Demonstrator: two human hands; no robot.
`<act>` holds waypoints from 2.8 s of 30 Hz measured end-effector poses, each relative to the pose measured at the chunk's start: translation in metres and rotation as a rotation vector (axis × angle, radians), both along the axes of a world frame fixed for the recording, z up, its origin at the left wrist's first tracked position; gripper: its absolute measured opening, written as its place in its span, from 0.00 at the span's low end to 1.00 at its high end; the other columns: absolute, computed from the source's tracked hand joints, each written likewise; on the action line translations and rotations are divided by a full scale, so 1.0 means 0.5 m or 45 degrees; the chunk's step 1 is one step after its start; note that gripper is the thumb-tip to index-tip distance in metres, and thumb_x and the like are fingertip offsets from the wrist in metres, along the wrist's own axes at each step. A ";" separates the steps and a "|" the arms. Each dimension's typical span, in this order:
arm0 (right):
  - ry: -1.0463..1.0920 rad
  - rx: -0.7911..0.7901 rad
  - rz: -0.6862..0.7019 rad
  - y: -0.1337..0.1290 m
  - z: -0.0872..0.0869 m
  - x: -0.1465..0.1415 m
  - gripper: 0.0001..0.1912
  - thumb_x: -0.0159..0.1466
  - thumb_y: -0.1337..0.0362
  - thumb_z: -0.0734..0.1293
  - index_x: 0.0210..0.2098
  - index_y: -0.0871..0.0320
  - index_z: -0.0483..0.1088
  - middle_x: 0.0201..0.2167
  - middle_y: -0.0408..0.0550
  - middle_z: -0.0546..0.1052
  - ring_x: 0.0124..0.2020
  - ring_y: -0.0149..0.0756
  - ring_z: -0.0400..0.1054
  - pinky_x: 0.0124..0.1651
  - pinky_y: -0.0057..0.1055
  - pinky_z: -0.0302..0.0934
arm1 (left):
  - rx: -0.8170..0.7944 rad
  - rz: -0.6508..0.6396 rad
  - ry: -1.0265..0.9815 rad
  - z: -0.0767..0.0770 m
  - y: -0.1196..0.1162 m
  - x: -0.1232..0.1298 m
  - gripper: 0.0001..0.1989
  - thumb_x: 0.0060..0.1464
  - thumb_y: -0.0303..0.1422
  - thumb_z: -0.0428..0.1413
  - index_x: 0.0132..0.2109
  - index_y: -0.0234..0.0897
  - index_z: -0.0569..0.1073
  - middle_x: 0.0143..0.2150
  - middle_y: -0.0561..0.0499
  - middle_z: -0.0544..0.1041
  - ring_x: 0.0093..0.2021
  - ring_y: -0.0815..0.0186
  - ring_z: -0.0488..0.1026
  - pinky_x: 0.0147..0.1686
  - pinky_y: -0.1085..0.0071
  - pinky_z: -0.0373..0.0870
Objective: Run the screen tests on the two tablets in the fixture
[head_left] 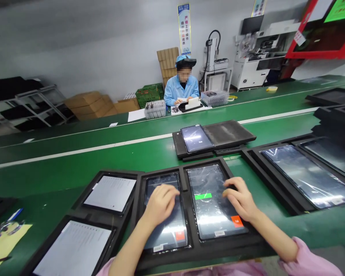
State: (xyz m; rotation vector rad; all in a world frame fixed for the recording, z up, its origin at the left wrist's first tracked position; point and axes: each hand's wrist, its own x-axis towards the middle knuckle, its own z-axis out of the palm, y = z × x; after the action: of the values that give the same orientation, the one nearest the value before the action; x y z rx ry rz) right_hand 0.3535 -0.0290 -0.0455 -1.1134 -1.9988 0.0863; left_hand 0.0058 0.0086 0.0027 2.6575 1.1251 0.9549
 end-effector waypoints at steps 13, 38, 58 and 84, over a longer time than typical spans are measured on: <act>0.098 -0.077 -0.128 0.032 -0.013 -0.025 0.27 0.74 0.63 0.52 0.33 0.52 0.81 0.30 0.47 0.69 0.34 0.38 0.65 0.44 0.42 0.55 | -0.588 0.460 -0.660 0.010 0.021 -0.013 0.22 0.50 0.55 0.58 0.29 0.39 0.70 0.15 0.60 0.60 0.17 0.70 0.60 0.18 0.75 0.54; 0.100 -0.248 -0.100 0.021 -0.036 -0.016 0.25 0.74 0.63 0.53 0.34 0.51 0.80 0.39 0.52 0.71 0.41 0.44 0.66 0.45 0.44 0.61 | -0.757 0.317 -0.152 0.010 0.031 -0.032 0.11 0.59 0.41 0.51 0.38 0.41 0.73 0.31 0.52 0.73 0.30 0.63 0.72 0.33 0.70 0.66; 0.005 -0.184 -0.127 0.014 -0.025 -0.003 0.24 0.74 0.61 0.54 0.35 0.50 0.81 0.42 0.52 0.73 0.44 0.46 0.68 0.46 0.45 0.64 | -0.799 0.368 -0.005 0.012 0.018 -0.023 0.11 0.56 0.36 0.56 0.32 0.41 0.60 0.29 0.56 0.68 0.31 0.64 0.67 0.33 0.70 0.61; -0.344 -0.101 -0.360 0.196 -0.030 -0.011 0.24 0.74 0.55 0.53 0.48 0.48 0.80 0.56 0.60 0.68 0.56 0.57 0.59 0.53 0.59 0.57 | -0.261 0.314 0.282 -0.024 0.099 0.024 0.06 0.61 0.36 0.58 0.39 0.40 0.69 0.41 0.46 0.78 0.52 0.53 0.73 0.61 0.47 0.64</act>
State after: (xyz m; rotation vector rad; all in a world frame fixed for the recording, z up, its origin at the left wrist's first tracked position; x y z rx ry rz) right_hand 0.3480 0.0691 -0.0603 -1.5147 -2.0611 -0.1406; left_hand 0.0176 0.0580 -0.0095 2.5452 1.5352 0.5462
